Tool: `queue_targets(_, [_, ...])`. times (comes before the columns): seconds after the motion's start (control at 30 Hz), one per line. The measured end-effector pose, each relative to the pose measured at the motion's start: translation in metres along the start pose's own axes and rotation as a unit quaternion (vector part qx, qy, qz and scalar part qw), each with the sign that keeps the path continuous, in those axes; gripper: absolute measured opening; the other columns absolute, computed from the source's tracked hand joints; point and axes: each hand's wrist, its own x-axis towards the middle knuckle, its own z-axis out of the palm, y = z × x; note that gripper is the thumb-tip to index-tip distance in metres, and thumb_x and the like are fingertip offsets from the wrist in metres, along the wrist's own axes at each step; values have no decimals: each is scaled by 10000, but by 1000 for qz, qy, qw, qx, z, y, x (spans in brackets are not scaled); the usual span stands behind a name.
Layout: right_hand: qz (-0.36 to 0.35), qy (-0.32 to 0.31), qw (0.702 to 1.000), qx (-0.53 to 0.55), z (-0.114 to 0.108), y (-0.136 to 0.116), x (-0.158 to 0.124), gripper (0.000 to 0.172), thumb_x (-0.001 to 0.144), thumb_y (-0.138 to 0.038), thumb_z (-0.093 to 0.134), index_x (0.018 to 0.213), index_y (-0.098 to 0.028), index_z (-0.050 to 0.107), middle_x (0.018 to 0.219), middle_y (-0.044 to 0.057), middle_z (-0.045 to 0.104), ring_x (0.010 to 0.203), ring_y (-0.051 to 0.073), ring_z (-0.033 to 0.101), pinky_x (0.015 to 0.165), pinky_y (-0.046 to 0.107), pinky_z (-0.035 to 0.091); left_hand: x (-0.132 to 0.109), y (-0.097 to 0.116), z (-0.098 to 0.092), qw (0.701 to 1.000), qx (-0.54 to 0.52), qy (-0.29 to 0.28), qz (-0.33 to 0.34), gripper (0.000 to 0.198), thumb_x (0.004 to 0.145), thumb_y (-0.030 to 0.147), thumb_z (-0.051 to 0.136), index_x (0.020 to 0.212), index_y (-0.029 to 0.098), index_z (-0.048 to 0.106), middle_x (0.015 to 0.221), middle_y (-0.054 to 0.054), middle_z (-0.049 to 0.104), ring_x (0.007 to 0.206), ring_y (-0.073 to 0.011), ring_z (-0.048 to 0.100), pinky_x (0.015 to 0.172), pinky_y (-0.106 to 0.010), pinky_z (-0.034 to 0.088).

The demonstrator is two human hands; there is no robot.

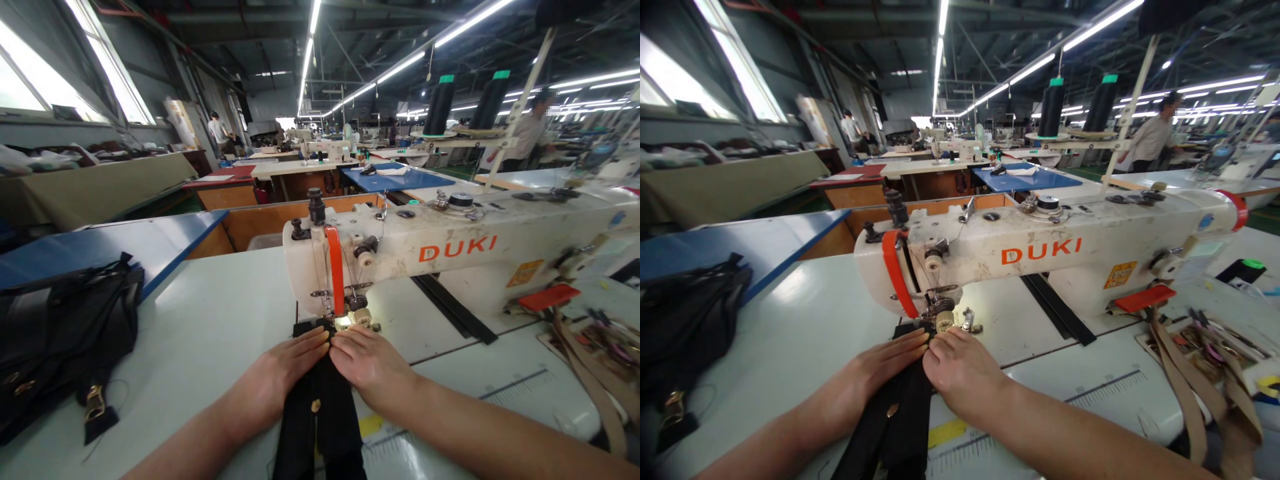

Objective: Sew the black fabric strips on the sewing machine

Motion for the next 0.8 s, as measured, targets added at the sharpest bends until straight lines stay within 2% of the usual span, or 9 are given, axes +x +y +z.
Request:
queue_targets(0.17, [-2,-23,1000,2,-4,1,0,97,880,-79,582,957,-94,638,1031,121,667,1005,234,592,970,360,444,5,2,-4,1000,-5,4,0,421,942,217,459,1356,161,511,1385,-128,566,1308,-218,498,1085,-376,421])
queue_targets(0.3, [-6,-38,999,3,-5,2,1,81,884,-87,583,925,-110,649,973,108,670,961,237,601,934,364,465,8,9,-10,999,7,-38,-27,475,882,151,489,1356,144,501,1390,-153,555,1311,-233,494,1082,-407,425])
queue_targets(0.47, [-12,-37,999,-6,-6,-2,-3,155,897,-66,559,1015,-66,660,1090,161,672,1056,257,595,976,381,454,3,38,-20,995,72,-66,-19,606,783,47,472,1384,120,456,1406,-160,536,1323,-270,474,1080,-492,412])
queue_targets(0.53, [-11,-36,999,-4,-8,-5,-5,191,902,-56,547,1060,-49,654,1145,177,661,1104,261,583,989,381,452,-5,57,-21,991,101,-90,18,563,832,18,422,1379,139,469,1399,-130,552,1315,-262,483,1096,-502,387])
queue_targets(0.63, [-4,-37,999,7,-10,-11,-8,211,899,-57,547,1084,-42,649,1181,185,649,1113,270,583,982,387,459,-18,84,-20,985,108,-113,68,429,968,72,325,1335,161,528,1362,-103,590,1280,-241,521,1078,-432,427])
queue_targets(0.7, [6,-36,999,20,-13,-15,-12,223,898,-52,542,1097,-39,643,1189,184,646,1114,271,583,985,385,457,-25,95,-18,986,106,-99,76,404,1018,139,279,1313,161,554,1334,-105,612,1271,-243,528,1043,-393,468])
queue_targets(0.8, [27,-26,998,43,-18,-21,-23,238,893,-34,532,1104,-55,641,1192,159,647,1133,252,566,1008,362,439,-30,99,-12,990,94,-69,82,411,1038,178,252,1301,169,568,1309,-102,630,1280,-241,518,1026,-381,486])
